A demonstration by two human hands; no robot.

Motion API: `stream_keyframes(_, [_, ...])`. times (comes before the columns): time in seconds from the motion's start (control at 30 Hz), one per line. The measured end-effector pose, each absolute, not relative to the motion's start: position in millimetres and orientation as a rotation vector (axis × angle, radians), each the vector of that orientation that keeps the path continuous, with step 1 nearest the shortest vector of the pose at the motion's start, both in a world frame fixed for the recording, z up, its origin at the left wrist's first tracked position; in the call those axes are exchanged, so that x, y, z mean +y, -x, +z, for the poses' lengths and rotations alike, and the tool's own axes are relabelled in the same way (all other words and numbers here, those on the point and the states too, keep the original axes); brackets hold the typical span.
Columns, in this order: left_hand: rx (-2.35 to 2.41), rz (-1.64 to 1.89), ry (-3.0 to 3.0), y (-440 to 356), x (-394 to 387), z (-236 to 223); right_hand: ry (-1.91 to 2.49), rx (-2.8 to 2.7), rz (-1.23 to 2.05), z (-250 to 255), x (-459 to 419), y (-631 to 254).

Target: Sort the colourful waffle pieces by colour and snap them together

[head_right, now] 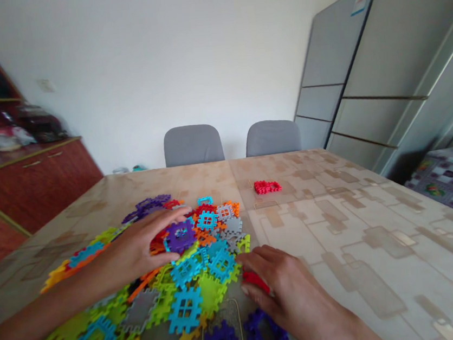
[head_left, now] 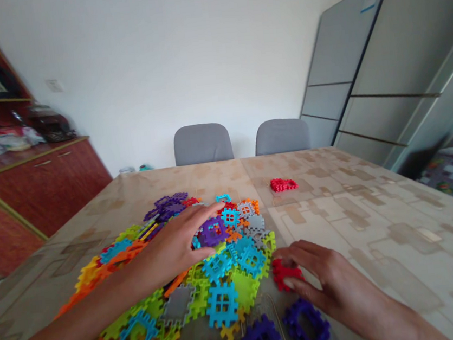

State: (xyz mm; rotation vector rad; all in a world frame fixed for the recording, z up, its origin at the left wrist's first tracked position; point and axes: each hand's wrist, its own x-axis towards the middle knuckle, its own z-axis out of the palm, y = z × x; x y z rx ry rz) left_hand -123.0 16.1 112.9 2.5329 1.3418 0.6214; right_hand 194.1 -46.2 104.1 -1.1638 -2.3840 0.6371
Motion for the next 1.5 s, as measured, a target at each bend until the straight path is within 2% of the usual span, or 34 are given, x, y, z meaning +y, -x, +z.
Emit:
stream_keyframes(0.5, [1.229, 0.363, -2.513, 142.0, -48.0, 73.5, 1.149, -2.515, 0.540, 92.9, -39.5, -198.8])
stream_keyframes(0.97, [0.801, 0.311, -2.571, 134.9, -62.7, 99.7, 1.068, -2.542, 0.566, 81.0, -36.4, -201.2])
stream_keyframes(1.13, [0.857, 0.299, -2.524, 137.2, -55.6, 102.9, 1.044, -2.568, 0.578, 75.0, -34.2, -201.4])
stream_keyframes(1.3, [1.164, 0.429, -2.611, 135.9, -64.0, 92.6, 1.043, -2.600, 0.649, 81.9, -36.0, -197.9])
stream_keyframes(1.5, [1.315, 0.177, -2.576, 129.9, -87.4, 72.6, 1.058, -2.621, 0.674, 81.1, -38.8, -200.0])
